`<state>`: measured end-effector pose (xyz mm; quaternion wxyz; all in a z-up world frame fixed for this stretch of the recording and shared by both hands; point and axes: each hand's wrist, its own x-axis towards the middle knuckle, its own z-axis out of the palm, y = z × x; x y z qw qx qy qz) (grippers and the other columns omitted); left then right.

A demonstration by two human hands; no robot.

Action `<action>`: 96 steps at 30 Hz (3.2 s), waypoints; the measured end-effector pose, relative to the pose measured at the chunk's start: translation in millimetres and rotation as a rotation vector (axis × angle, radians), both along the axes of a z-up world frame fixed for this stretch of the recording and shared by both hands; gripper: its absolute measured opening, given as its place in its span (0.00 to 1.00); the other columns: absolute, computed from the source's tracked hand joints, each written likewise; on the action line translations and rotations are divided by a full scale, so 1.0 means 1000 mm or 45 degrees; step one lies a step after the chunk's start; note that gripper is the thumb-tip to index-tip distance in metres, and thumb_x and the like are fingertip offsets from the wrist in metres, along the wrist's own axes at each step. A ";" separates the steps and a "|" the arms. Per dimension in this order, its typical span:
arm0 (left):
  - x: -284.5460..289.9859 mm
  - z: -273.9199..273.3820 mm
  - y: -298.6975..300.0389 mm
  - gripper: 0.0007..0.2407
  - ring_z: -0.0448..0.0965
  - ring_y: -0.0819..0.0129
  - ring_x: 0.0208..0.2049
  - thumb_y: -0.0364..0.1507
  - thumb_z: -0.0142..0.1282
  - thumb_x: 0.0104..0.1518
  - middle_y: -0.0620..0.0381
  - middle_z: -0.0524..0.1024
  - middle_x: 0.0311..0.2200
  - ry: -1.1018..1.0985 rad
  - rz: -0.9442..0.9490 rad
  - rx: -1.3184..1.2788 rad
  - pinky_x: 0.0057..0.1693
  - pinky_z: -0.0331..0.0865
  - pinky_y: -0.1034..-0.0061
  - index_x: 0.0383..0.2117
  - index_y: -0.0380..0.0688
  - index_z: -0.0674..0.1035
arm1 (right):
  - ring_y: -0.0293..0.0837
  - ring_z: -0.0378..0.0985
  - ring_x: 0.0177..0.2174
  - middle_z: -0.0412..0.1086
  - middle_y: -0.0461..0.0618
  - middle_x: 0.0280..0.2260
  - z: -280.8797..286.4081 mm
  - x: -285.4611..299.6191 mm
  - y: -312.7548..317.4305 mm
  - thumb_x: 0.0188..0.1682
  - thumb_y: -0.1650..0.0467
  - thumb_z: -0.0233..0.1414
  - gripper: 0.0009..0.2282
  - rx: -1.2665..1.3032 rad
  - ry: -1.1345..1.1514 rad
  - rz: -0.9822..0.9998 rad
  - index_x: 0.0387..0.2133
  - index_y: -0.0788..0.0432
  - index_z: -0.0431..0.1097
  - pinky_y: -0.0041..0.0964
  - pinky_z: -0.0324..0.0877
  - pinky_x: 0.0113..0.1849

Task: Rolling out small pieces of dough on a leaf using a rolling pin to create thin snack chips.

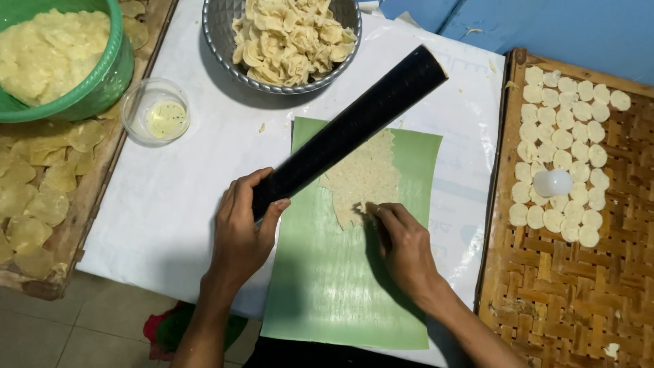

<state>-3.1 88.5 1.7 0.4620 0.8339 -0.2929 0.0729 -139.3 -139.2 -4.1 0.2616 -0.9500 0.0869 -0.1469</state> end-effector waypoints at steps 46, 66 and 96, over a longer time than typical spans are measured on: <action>0.001 -0.006 -0.081 0.28 0.60 0.41 0.69 0.46 0.34 0.71 0.31 0.66 0.64 -0.431 -0.262 0.759 0.70 0.42 0.40 0.63 0.31 0.68 | 0.60 0.61 0.64 0.63 0.64 0.62 -0.030 0.040 -0.074 0.63 0.59 0.37 0.23 -0.584 -0.051 -0.048 0.64 0.61 0.63 0.53 0.54 0.62; -0.102 -0.011 -0.019 0.15 0.74 0.50 0.58 0.34 0.46 0.68 0.42 0.74 0.57 -0.485 -0.326 0.401 0.65 0.65 0.57 0.50 0.33 0.77 | 0.57 0.69 0.59 0.66 0.63 0.60 0.009 -0.097 -0.015 0.52 0.65 0.52 0.22 -0.376 -0.096 0.132 0.57 0.67 0.66 0.48 0.64 0.61; 0.049 -0.038 -0.085 0.21 0.75 0.51 0.48 0.32 0.64 0.56 0.45 0.76 0.41 -0.545 -0.284 0.348 0.57 0.66 0.56 0.54 0.36 0.76 | 0.61 0.76 0.41 0.70 0.61 0.44 0.045 0.233 -0.068 0.44 0.68 0.63 0.20 -0.457 -0.110 0.056 0.49 0.65 0.74 0.56 0.77 0.38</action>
